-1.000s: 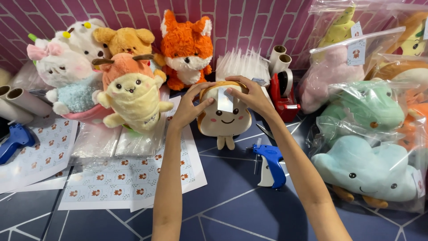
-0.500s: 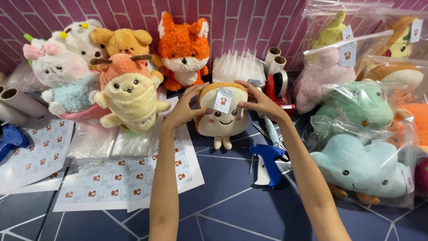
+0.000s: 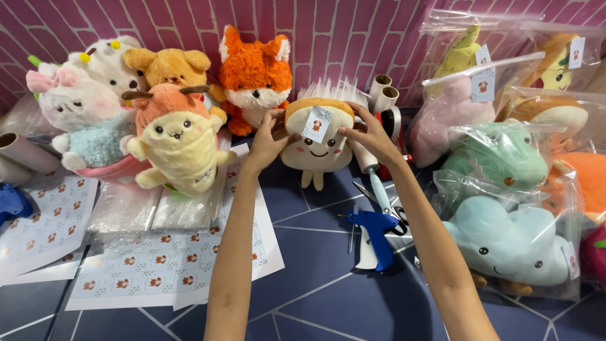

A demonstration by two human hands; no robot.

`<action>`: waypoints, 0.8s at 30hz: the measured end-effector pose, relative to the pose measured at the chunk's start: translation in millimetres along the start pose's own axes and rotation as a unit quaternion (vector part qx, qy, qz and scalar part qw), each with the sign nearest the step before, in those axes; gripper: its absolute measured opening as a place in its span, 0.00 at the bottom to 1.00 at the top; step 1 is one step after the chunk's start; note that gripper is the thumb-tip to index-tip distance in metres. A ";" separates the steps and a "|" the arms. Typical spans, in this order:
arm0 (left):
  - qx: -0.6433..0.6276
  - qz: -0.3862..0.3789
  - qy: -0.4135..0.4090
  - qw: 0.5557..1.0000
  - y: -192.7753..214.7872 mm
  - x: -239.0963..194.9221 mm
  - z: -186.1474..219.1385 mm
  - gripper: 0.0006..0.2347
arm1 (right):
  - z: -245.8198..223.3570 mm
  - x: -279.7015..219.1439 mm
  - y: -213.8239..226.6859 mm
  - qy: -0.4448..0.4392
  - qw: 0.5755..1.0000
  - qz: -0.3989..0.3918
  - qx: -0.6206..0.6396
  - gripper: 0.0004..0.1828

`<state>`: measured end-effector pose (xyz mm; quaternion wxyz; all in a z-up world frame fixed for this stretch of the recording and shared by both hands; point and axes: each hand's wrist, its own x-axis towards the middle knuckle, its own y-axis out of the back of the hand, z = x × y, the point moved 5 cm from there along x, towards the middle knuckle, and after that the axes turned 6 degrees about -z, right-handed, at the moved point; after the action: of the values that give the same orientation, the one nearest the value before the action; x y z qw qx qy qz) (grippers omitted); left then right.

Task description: Cutting a label from a sheet and attaching it to a bread-shaped plush toy using a tagging gun.

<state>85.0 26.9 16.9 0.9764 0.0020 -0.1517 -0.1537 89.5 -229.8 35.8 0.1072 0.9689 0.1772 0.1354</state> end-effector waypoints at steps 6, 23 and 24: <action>0.011 -0.006 -0.010 1.000 6.0 37.2 -29.5 0.30 | 4.4 13.0 6.8 -0.001 0.999 0.036 0.011 0.39; 0.156 0.082 -0.130 0.976 6.7 22.5 -15.9 0.26 | 1.6 -2.1 14.7 0.036 0.988 0.102 -0.108 0.43; 0.246 0.147 -0.206 0.936 7.6 15.3 -5.0 0.21 | -6.0 -6.4 15.4 0.066 0.978 0.136 -0.144 0.38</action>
<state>102.6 29.3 17.1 0.9042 0.1884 -0.3815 0.0364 86.8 -245.3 43.9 0.2147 0.9471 0.0292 0.2366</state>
